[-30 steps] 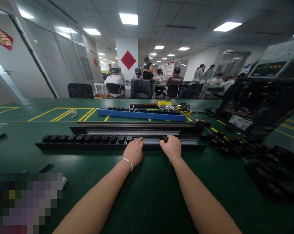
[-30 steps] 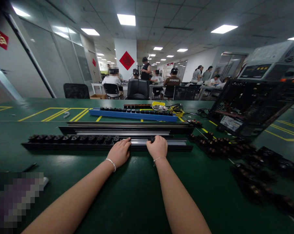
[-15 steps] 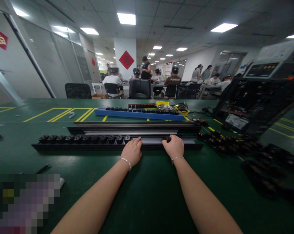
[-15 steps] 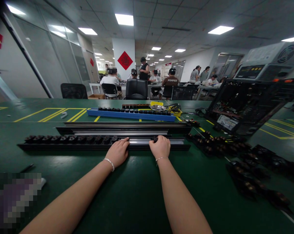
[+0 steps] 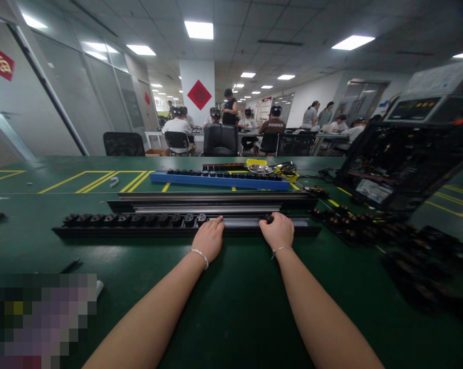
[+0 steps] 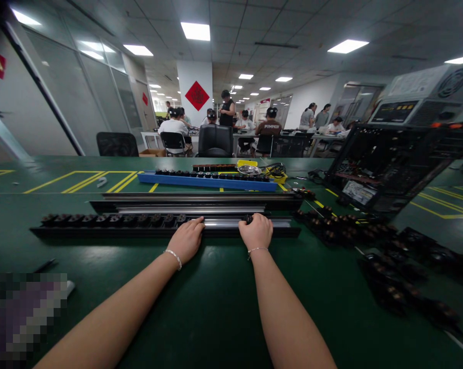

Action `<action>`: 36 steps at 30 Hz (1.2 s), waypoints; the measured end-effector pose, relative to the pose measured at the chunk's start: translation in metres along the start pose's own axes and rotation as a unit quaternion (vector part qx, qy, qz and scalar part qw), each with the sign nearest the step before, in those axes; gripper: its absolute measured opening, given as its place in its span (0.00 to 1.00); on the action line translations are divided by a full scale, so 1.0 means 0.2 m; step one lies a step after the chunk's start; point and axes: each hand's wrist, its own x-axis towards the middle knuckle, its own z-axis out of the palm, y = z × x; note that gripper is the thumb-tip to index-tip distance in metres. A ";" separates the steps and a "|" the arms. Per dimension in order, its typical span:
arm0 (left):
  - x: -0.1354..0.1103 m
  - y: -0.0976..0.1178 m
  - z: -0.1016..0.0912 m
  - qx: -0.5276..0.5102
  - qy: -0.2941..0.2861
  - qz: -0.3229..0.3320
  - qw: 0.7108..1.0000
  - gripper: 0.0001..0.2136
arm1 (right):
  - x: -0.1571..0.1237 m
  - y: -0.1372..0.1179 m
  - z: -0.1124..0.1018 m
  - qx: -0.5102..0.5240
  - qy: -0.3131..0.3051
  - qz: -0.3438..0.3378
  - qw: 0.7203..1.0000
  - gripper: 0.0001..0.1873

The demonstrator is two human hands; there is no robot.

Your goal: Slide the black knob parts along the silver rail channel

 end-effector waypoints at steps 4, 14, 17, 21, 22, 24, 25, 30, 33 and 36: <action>0.00 0.00 0.01 0.003 0.007 0.001 1.000 0.15 | 0.01 0.02 -0.01 -0.009 0.001 0.012 1.000 0.11; 0.00 0.00 0.01 0.012 0.010 0.003 1.000 0.14 | 0.03 0.09 -0.02 -0.020 0.013 0.039 0.999 0.15; 0.00 0.00 0.01 0.013 0.010 0.002 1.000 0.14 | 0.04 0.11 -0.02 -0.021 0.014 0.041 0.999 0.16; 0.00 0.00 0.02 0.013 0.011 0.003 1.000 0.14 | 0.04 0.11 -0.03 -0.024 0.017 0.045 0.999 0.16; 0.00 0.00 0.02 0.012 0.013 0.004 1.000 0.14 | 0.04 0.11 -0.03 -0.025 0.018 0.047 0.998 0.16; 0.00 -0.01 0.02 0.009 0.015 0.005 1.000 0.14 | 0.04 0.12 -0.03 -0.028 0.017 0.053 0.998 0.16; 0.00 -0.01 0.02 0.008 0.016 0.005 1.000 0.14 | 0.04 0.12 -0.03 -0.029 0.015 0.055 0.998 0.16; 0.00 0.00 0.02 0.007 0.018 0.003 1.000 0.13 | 0.05 0.13 -0.04 -0.033 0.008 0.063 0.997 0.17; 0.00 0.00 0.01 0.006 0.015 0.002 1.000 0.14 | 0.05 0.13 -0.04 -0.034 0.007 0.067 0.997 0.17; 0.00 0.00 0.01 0.006 0.011 0.001 1.000 0.14 | 0.05 0.14 -0.04 -0.036 0.008 0.071 0.997 0.17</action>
